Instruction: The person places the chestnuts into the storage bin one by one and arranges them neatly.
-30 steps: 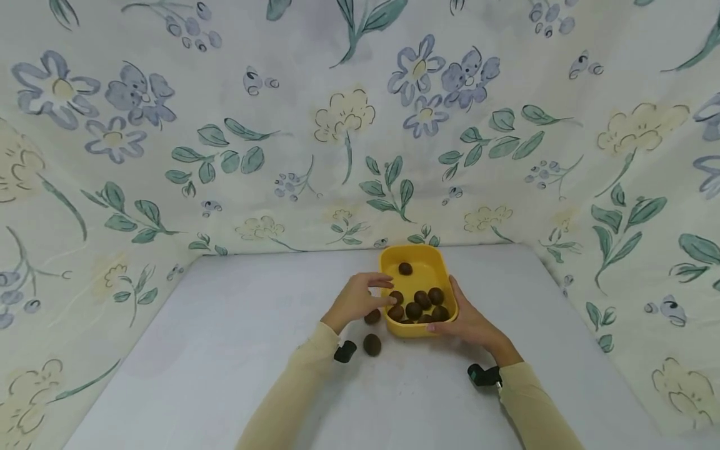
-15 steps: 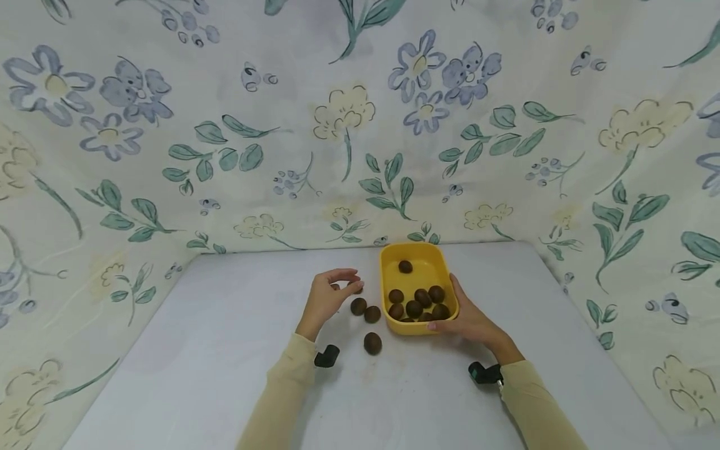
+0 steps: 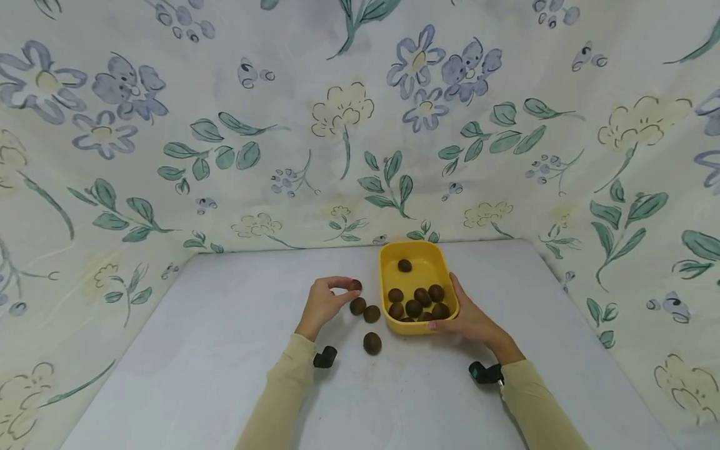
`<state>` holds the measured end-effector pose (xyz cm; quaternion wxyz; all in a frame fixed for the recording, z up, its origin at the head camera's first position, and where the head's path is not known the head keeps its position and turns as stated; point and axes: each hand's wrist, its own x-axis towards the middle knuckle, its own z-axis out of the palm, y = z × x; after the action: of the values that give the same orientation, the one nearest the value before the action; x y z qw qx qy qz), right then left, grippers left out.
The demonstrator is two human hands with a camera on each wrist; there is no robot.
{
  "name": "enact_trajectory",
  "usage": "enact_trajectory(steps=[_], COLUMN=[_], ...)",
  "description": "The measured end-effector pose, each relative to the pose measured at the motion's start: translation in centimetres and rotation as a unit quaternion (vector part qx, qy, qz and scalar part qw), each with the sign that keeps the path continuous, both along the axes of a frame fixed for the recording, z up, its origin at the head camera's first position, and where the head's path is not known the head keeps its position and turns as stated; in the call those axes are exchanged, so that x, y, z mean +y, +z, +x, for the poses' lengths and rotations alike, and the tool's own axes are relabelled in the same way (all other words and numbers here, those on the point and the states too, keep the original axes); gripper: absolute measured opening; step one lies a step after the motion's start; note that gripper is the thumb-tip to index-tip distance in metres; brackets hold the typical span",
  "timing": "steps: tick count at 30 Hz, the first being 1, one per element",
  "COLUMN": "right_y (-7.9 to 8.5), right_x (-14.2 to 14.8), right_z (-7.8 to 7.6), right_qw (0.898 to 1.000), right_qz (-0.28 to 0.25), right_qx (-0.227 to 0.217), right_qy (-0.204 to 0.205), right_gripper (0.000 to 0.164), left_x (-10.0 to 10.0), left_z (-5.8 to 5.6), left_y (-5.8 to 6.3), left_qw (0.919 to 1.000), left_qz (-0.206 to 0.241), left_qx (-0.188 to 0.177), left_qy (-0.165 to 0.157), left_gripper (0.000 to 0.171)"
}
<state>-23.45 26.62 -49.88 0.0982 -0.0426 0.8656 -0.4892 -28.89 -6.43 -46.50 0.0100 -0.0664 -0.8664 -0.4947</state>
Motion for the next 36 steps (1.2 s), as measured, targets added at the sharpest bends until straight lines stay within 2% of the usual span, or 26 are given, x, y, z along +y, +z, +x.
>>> enact_trajectory(steps=[4,10,13,21,31,36], right_y=[0.1,0.1,0.0,-0.1,-0.2,-0.2], right_x=[0.0,-0.3,-0.3,-0.2,-0.1,-0.1], right_z=[0.1,0.2,0.2,0.0,0.0,0.0], right_qw=[1.0,1.0,1.0,1.0,1.0,1.0], right_qz=[-0.008,-0.005,-0.002,-0.001,0.003,0.006], right_qx=[0.004,-0.007,-0.006,0.003,0.008,0.004], right_qy=[0.002,-0.005,-0.005,-0.006,-0.005,-0.009], right_gripper=[0.138,0.14,0.14,0.14,0.14,0.141], left_x=[0.0,0.0,0.1,0.7,1.2,1.4], left_z=[0.0,0.1,0.2,0.4,0.7,0.7], left_y=[-0.3,-0.7,-0.9,-1.2,-1.4,-1.6], left_qw=[0.9995,0.9958,0.9937,0.985,0.9733,0.9681], left_qz=[-0.029,-0.069,-0.089,-0.166,-0.226,-0.247], left_qx=[-0.012,-0.06,-0.068,-0.023,0.027,0.037], left_qy=[-0.001,0.0,-0.006,-0.042,-0.026,-0.018], left_gripper=[0.033,0.038,0.041,0.048,0.041,0.038])
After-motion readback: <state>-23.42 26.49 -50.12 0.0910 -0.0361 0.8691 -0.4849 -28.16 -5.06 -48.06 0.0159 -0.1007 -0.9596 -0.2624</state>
